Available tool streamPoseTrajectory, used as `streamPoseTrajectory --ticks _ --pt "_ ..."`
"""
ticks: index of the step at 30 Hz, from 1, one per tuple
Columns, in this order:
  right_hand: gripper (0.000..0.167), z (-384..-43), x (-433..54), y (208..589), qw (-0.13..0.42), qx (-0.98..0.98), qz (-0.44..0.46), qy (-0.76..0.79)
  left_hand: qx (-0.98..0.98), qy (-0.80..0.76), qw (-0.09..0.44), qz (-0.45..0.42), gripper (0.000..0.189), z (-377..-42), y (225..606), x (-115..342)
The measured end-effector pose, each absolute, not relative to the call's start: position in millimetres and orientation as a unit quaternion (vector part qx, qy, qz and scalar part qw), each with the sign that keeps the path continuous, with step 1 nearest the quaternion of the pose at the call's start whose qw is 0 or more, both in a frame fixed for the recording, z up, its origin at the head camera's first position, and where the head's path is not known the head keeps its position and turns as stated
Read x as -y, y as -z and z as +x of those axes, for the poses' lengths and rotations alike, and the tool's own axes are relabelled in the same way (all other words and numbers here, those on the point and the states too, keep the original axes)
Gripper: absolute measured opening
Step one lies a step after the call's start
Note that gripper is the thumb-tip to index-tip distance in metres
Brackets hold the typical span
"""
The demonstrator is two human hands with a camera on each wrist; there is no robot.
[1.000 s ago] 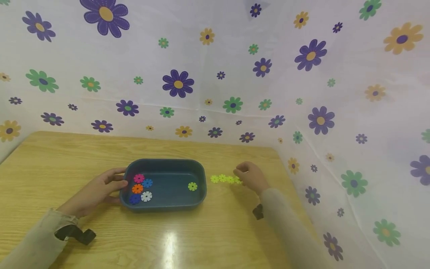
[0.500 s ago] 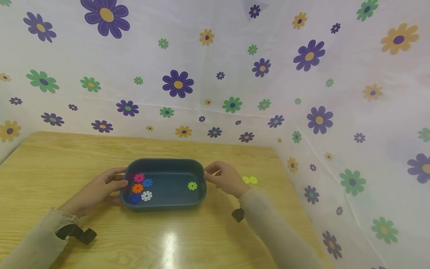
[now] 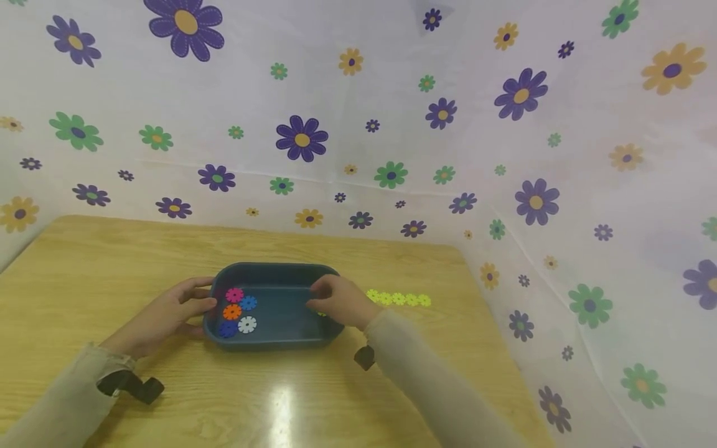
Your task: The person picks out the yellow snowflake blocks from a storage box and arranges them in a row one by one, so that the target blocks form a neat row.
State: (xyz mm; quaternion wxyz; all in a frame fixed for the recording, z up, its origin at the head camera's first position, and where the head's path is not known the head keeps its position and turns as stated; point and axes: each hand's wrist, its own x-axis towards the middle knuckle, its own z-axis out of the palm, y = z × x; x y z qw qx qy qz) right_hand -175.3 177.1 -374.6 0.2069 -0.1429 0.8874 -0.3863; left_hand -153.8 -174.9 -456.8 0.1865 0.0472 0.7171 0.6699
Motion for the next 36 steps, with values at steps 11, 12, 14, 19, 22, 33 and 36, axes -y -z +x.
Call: streamPoseTrajectory --ticks 11,12,14,19,22,33,36 --pt "0.027 -188 -154 401 0.224 -0.891 -0.109 0.38 -0.719 -0.668 0.186 0.053 0.069 -155 456 175" --pt "0.026 -189 -153 403 0.222 -0.893 -0.109 0.377 -0.719 -0.668 0.185 0.053 0.068 -155 457 175" --pt "0.024 -189 -151 405 0.217 -0.896 -0.112 0.372 -0.72 -0.668 0.184 0.052 0.068 -156 457 175" --pt "0.022 -191 -147 409 0.206 -0.894 -0.115 0.38 -0.722 -0.666 0.18 0.047 0.067 -156 457 176" --pt "0.021 -191 -144 411 0.193 -0.9 -0.116 0.372 -0.723 -0.666 0.18 0.044 0.067 -155 456 177" --pt "0.027 -195 -133 418 0.167 -0.954 -0.141 0.208 -0.72 -0.667 0.183 0.049 0.068 -154 454 175" --pt "0.028 -195 -132 421 0.165 -0.952 -0.147 0.212 -0.716 -0.672 0.183 0.049 0.067 -154 454 175"
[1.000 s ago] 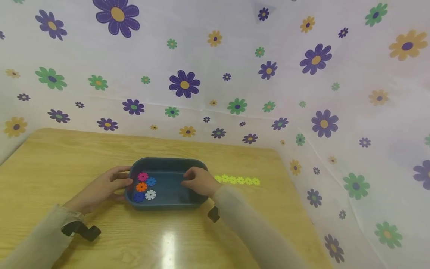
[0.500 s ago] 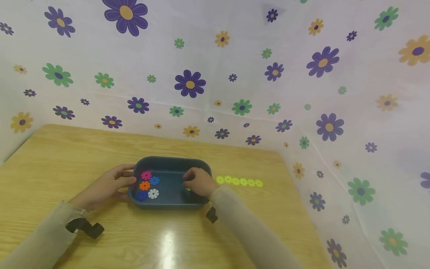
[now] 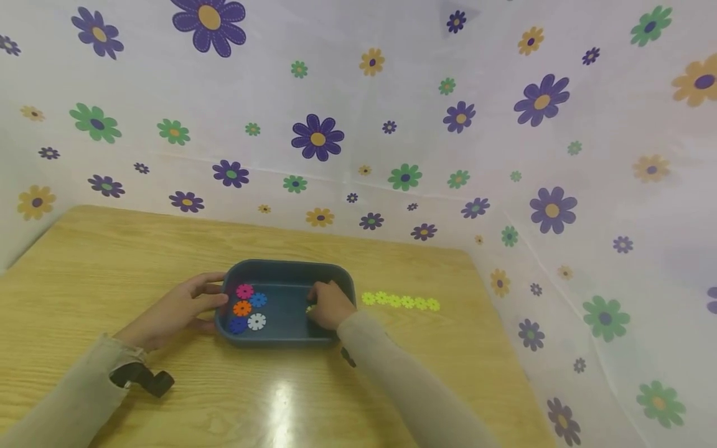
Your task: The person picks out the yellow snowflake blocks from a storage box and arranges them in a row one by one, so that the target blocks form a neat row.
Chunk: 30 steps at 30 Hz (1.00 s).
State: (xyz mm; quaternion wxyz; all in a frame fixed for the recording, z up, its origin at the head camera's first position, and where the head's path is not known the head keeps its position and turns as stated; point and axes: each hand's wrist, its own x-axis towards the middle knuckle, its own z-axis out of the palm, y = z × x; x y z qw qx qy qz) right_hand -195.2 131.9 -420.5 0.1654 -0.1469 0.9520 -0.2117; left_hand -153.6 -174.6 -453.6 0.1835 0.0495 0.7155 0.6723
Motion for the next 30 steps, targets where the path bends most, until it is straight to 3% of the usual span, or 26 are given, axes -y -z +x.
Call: streamPoseTrajectory --ticks 8,15,23,30 --pt "0.026 -196 -132 422 0.181 -0.944 -0.131 0.244 -0.718 -0.669 0.185 0.045 0.067 -155 453 174" --pt "0.009 -196 -132 421 0.195 -0.929 -0.14 0.28 -0.725 -0.662 0.187 0.035 0.068 -155 454 175" --pt "0.011 -195 -134 420 0.231 -0.894 -0.137 0.359 -0.724 -0.663 0.187 0.042 0.068 -157 457 175" --pt "0.013 -192 -147 398 0.219 -0.871 -0.146 0.415 -0.719 -0.668 0.187 0.037 0.068 -157 458 177"
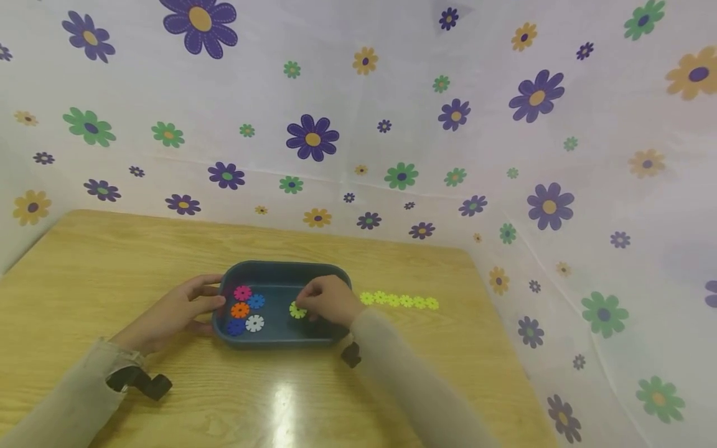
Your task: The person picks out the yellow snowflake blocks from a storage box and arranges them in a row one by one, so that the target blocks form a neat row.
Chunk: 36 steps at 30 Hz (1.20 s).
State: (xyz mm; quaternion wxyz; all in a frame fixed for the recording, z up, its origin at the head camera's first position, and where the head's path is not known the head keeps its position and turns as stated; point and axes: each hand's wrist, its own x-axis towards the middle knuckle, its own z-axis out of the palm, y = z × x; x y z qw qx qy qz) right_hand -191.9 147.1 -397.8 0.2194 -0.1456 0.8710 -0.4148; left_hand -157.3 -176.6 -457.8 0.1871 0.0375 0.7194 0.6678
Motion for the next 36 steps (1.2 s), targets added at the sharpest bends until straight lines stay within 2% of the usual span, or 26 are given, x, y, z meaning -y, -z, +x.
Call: streamPoseTrajectory --ticks 10,26,36 --pt "0.021 -199 -229 371 0.159 -0.861 -0.086 0.475 -0.717 -0.67 0.188 0.047 0.069 -156 457 178" --pt "0.041 -200 -402 414 0.092 -0.877 0.08 0.465 -0.719 -0.667 0.189 0.048 0.071 -157 457 181" --pt "0.035 -205 -429 438 0.086 -0.88 0.146 0.444 -0.716 -0.67 0.189 0.047 0.071 -155 457 177"
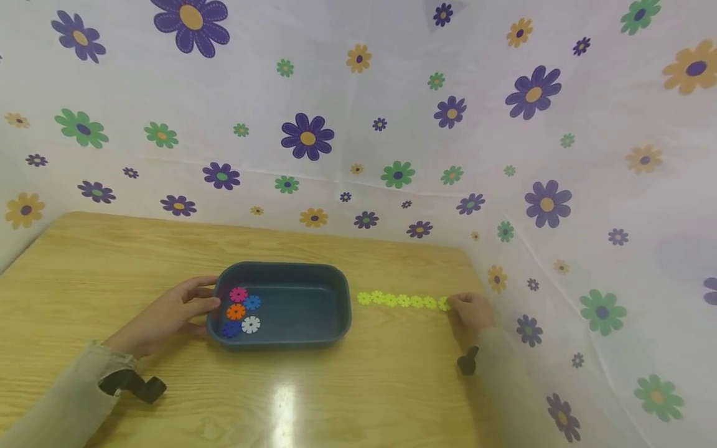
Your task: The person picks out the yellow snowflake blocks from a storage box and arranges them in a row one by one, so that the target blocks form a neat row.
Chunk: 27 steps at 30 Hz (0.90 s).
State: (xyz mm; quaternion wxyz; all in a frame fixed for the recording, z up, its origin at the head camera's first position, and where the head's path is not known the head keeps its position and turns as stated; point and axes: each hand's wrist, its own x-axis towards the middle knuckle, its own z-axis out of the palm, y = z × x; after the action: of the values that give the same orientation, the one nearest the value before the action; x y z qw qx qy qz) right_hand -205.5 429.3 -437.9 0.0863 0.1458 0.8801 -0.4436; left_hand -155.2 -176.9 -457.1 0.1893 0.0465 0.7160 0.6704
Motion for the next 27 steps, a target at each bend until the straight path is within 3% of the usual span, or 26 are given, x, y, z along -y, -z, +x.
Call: streamPoseTrajectory --ticks 27 --pt "0.029 -218 -424 450 0.075 -0.896 0.161 0.408 -0.718 -0.669 0.186 0.047 0.069 -154 458 176"
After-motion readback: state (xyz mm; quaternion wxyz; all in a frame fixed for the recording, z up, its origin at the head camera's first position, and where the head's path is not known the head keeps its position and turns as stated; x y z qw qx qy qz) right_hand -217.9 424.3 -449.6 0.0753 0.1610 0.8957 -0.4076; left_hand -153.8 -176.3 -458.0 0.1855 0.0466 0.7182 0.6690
